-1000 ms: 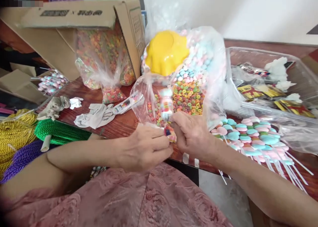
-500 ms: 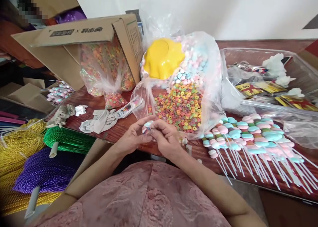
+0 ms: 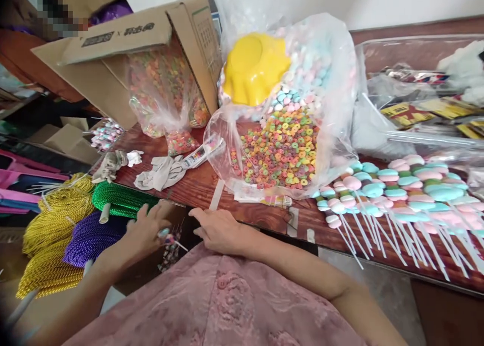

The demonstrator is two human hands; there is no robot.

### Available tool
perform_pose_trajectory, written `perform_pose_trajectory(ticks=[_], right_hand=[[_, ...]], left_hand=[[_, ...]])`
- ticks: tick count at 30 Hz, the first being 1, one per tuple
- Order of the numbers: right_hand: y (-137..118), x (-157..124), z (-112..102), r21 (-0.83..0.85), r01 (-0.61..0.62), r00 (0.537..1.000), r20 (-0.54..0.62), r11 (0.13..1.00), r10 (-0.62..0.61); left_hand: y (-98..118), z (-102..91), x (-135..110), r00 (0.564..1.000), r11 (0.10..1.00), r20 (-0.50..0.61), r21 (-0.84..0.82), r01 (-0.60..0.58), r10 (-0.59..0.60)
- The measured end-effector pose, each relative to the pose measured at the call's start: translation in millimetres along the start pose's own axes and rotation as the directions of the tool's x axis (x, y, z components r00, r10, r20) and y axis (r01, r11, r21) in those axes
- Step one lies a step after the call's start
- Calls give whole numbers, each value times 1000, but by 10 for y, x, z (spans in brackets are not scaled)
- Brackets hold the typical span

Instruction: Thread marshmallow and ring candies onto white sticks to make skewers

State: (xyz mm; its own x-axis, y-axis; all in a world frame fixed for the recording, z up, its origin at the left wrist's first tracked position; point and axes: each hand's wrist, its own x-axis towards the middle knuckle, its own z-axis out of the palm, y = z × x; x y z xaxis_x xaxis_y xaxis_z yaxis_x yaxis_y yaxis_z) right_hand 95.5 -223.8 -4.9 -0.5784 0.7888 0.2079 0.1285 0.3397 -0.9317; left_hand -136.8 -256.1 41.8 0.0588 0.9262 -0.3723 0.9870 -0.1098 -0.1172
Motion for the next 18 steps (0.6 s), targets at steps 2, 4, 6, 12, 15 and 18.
perform_pose_trajectory(ticks=[2, 4, 6, 12, 15, 18], right_hand=[[15, -91, -115, -260, 164, 986, 48, 952, -157], [28, -197, -300, -411, 181, 984, 76, 894, -164], [5, -330, -540, -517, 96, 994, 0, 850, -112], [-220, -1200, -1331, -474, -321, 765, -641, 820, -71], [-204, -1756, -1502, -382, -526, 497, -863, 760, -90], [-110, -2038, -1531, -368, -642, 376, -916, 673, -143]], left_hand=[[79, 33, 53, 999, 1000, 35, 18, 2, -2], [398, 2, 198, 949, 942, -51, -117, -315, 311], [876, -67, 417, 792, 767, -178, -197, -611, 585], [1878, -145, 1001, 581, 634, -342, 61, -771, 739], [1895, -41, 1137, 537, 621, -378, 143, -771, 754], [1825, 69, 1208, 428, 573, -478, 209, -793, 767]])
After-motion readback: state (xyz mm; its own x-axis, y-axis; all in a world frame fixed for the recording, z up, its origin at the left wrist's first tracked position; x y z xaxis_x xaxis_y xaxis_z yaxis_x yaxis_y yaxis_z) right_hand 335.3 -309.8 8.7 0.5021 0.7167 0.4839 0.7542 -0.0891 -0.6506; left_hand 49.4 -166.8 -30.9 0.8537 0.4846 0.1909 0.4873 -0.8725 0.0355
